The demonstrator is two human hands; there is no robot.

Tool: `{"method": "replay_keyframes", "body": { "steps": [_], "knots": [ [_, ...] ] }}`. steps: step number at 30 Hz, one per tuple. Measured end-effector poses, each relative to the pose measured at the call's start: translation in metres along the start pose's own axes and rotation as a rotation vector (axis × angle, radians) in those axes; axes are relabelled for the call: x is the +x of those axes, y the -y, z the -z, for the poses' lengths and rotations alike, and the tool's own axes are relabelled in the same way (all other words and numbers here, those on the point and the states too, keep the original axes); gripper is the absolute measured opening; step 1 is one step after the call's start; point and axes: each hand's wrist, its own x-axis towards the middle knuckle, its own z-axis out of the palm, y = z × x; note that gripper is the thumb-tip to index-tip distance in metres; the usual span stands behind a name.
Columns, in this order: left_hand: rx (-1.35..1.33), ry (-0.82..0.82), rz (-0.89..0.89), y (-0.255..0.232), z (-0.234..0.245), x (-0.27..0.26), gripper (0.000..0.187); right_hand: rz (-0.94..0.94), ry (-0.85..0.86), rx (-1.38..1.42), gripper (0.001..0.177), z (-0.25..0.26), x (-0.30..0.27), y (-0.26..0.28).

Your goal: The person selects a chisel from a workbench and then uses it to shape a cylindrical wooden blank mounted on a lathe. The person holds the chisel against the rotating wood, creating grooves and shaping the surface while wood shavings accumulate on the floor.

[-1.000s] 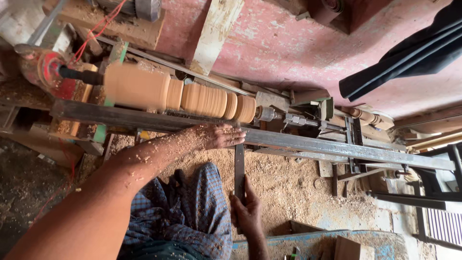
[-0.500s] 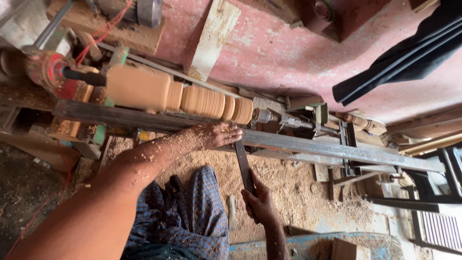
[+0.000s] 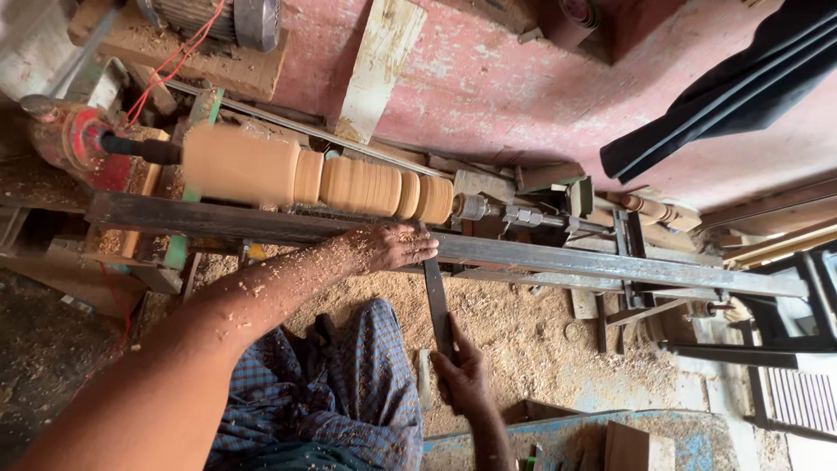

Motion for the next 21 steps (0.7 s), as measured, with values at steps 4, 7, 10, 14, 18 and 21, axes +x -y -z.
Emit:
{"method": "replay_keyframes", "body": {
  "steps": [4,7,10,14,18,21],
  "knots": [
    [-0.011,0.05,0.007,-0.001,0.018,-0.002,0.059,-0.042,-0.126,0.225,0.082,-0.046,-0.006,-0.025],
    [-0.032,0.107,0.029,-0.004,0.043,-0.003,0.06,0.131,-0.123,0.292,0.082,-0.077,-0.008,-0.036],
    [-0.177,0.288,0.105,-0.005,0.052,-0.003,0.057,0.103,-0.201,0.323,0.082,-0.103,-0.005,-0.034],
    [0.161,0.015,-0.067,-0.001,0.032,-0.002,0.062,0.081,-0.281,0.299,0.083,-0.125,-0.008,-0.026],
    [0.077,-0.184,-0.092,0.001,-0.001,-0.002,0.059,0.053,-0.166,0.193,0.083,-0.096,-0.028,-0.021],
    [0.026,-0.472,-0.106,0.002,-0.009,0.007,0.062,-0.011,-0.125,0.073,0.08,-0.051,-0.03,-0.011]
  ]
}}
